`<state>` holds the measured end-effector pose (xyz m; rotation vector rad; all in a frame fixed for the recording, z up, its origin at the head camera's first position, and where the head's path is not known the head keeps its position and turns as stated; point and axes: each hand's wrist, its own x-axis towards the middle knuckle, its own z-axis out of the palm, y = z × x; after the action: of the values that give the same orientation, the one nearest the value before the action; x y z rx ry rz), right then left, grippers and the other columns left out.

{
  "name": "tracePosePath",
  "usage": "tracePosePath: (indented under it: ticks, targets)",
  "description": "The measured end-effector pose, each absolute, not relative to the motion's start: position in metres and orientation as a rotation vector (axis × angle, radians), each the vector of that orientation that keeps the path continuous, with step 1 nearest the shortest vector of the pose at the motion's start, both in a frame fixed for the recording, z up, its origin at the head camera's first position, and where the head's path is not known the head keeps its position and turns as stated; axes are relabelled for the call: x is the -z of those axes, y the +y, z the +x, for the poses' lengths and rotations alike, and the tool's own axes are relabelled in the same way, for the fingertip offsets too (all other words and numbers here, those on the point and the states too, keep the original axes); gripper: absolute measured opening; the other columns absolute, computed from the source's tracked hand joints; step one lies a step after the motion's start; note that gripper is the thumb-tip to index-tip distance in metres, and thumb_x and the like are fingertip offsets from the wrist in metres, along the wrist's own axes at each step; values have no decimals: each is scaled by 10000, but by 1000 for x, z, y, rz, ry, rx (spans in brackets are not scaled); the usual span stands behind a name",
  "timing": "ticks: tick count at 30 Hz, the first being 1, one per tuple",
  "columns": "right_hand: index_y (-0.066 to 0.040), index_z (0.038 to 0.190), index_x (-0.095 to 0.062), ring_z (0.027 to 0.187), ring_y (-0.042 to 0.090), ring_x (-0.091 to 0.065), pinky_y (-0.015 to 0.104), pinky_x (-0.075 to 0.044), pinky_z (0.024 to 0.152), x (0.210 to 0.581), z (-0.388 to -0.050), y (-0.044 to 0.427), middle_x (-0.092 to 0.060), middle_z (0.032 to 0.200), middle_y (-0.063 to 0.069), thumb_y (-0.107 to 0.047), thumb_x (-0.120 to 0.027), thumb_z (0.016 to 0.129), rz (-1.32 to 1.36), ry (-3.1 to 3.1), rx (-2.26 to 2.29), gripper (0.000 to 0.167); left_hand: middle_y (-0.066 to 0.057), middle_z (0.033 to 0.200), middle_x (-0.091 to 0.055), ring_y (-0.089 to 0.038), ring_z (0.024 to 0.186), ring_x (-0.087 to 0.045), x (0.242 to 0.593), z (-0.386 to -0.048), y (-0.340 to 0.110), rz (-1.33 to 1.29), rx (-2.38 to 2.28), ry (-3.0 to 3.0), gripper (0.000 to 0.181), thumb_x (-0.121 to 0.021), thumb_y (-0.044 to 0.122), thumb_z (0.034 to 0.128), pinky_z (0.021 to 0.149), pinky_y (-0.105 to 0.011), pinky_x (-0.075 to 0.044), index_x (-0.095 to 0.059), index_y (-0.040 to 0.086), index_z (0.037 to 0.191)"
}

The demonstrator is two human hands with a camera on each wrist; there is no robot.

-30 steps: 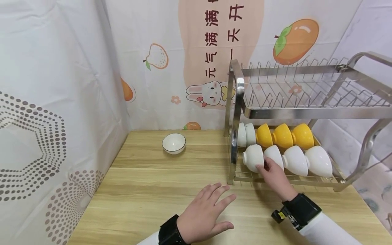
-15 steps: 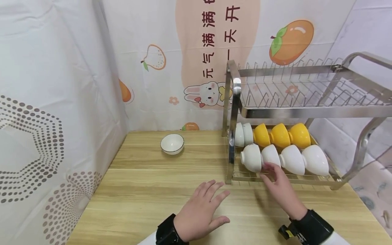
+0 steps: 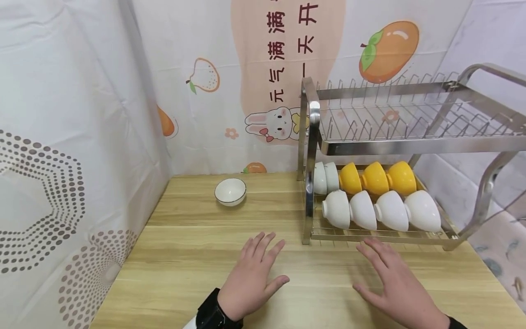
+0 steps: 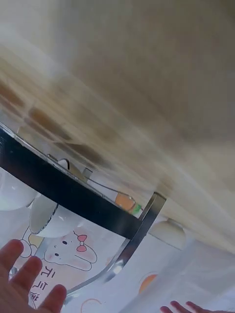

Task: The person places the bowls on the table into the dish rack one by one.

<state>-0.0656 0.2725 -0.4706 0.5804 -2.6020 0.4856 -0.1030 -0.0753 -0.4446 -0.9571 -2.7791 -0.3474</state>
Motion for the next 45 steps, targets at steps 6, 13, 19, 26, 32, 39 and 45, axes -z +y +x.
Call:
tracePosePath:
  ticks: [6,13,19,26,32,39,45]
  targets:
    - [-105,1378,-550,1306,353,-399,315,-24,1214,476,-59,278,-485,1405,167,-551,-790,751,640,-2583,-412,806,-60,1572,-327,-285,1461,-261,448,-103,-81,-916,397,-2822,699,-361,641,987,1185,-491,-206,-370,196,1526]
    - [-98,1363,-560,1279,366,-417,344,-21,1217,481,-53,277,-497,1404,146,-541,-790,737,647,-2563,-408,801,-123,1574,-316,-313,1434,-306,460,-131,-90,-863,447,-2899,749,-325,649,985,1162,-521,-251,-342,142,1536]
    - [-111,1345,-574,1207,362,-452,304,-5,1209,484,-38,283,-529,1339,155,-537,-827,702,596,-2569,-414,812,-163,1601,-241,-356,1455,-257,471,-190,-100,-655,549,-2947,738,-459,569,986,1165,-537,-229,-306,117,1550]
    - [-120,1327,-581,1175,345,-476,274,12,1195,484,-20,295,-538,1312,137,-473,-872,649,508,-2587,-389,818,-257,1506,-351,-442,1368,-357,478,-266,-115,-423,492,-2898,676,-647,361,953,1134,-567,-283,-387,53,1496]
    - [-140,1326,-580,1159,334,-484,245,21,1186,486,-8,303,-546,1302,137,-455,-881,638,445,-2599,-367,815,-241,1307,-563,-428,1202,-533,486,-303,-125,-388,286,-2938,576,-717,243,905,1020,-560,-408,-504,10,1387]
    - [-139,1335,-575,1160,340,-483,236,33,1182,488,-7,307,-541,1312,142,-481,-867,650,438,-2610,-344,820,-176,994,-711,-353,937,-677,491,-313,-134,-380,200,-3056,242,-638,89,920,803,-545,-501,-665,36,1154]
    - [-151,1349,-563,1180,336,-474,277,28,1196,486,-7,307,-543,1316,138,-457,-873,660,414,-2634,-365,815,-162,1043,-717,-330,990,-672,493,-319,-132,-422,206,-3039,349,-623,-17,869,849,-546,-481,-676,75,1202]
